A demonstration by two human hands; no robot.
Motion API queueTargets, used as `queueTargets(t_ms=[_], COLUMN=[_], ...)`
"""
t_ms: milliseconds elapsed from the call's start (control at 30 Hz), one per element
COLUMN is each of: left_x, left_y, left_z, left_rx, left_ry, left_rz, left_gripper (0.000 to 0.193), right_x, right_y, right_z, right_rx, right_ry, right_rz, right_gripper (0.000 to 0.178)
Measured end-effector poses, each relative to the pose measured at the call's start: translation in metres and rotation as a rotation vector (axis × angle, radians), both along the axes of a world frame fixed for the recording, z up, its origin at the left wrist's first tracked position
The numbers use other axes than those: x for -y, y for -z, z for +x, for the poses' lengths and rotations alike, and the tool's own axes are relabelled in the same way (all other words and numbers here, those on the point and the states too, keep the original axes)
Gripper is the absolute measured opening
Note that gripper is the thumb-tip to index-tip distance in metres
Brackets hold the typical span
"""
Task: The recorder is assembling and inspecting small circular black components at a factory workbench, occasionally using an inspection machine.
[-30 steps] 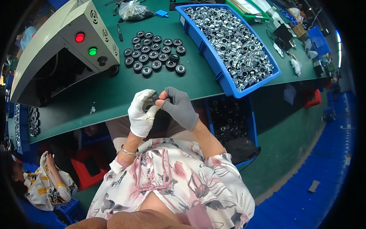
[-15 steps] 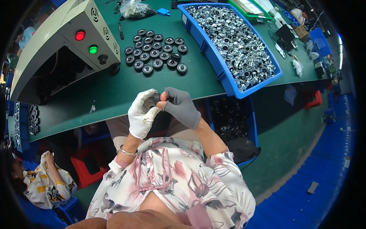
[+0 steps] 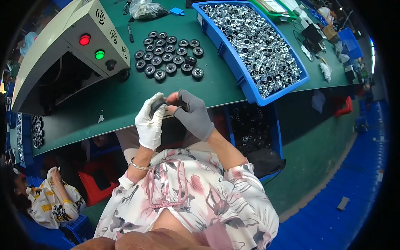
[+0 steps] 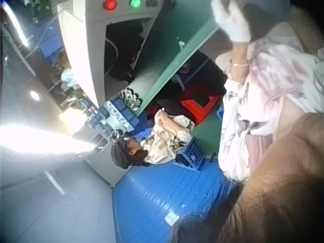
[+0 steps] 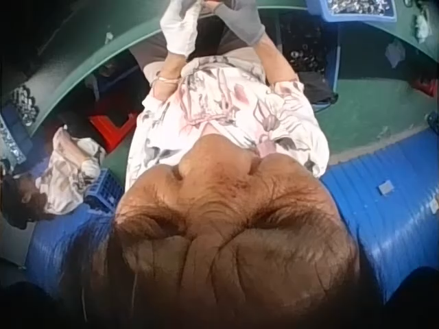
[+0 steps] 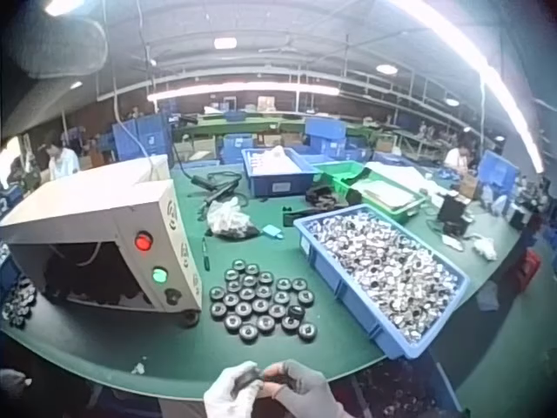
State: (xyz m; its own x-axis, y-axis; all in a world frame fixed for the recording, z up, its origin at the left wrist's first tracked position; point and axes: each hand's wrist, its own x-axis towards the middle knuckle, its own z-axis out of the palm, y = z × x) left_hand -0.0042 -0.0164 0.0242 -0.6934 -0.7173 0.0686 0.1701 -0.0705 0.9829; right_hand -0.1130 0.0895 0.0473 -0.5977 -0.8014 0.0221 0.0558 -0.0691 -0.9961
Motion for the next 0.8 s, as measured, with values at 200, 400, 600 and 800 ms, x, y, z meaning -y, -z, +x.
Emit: queueTargets(t_ms=[200,400,600,800], left_x=[0.007,0.009,0.006,0.012], left_y=[-0.002,-0.008,-0.013,-0.014], left_z=[0.008,0.009,0.013,0.016], left_rx=[0.035,-0.077,-0.258,-0.134], left_ry=[0.067,0.07,0.131,0.077], left_rz=[-0.267,0.191,0.281,0.162], left_gripper=[0.037,0.033,0.031,0.024], right_x=[0.001,0.004,0.005,0.014], right_y=[0.005,0.011,0.002,-0.004], right_z=[0.0,0.008,0.015,0.019], right_rx=[-0.075,-0.15,-0.262,-0.294], right_ry=[-0.001,0.079,0.111,0.132], right_rz=[0.011,0.007,-0.101,-0.093], right_gripper=[0.023,0.024,0.023,0.023])
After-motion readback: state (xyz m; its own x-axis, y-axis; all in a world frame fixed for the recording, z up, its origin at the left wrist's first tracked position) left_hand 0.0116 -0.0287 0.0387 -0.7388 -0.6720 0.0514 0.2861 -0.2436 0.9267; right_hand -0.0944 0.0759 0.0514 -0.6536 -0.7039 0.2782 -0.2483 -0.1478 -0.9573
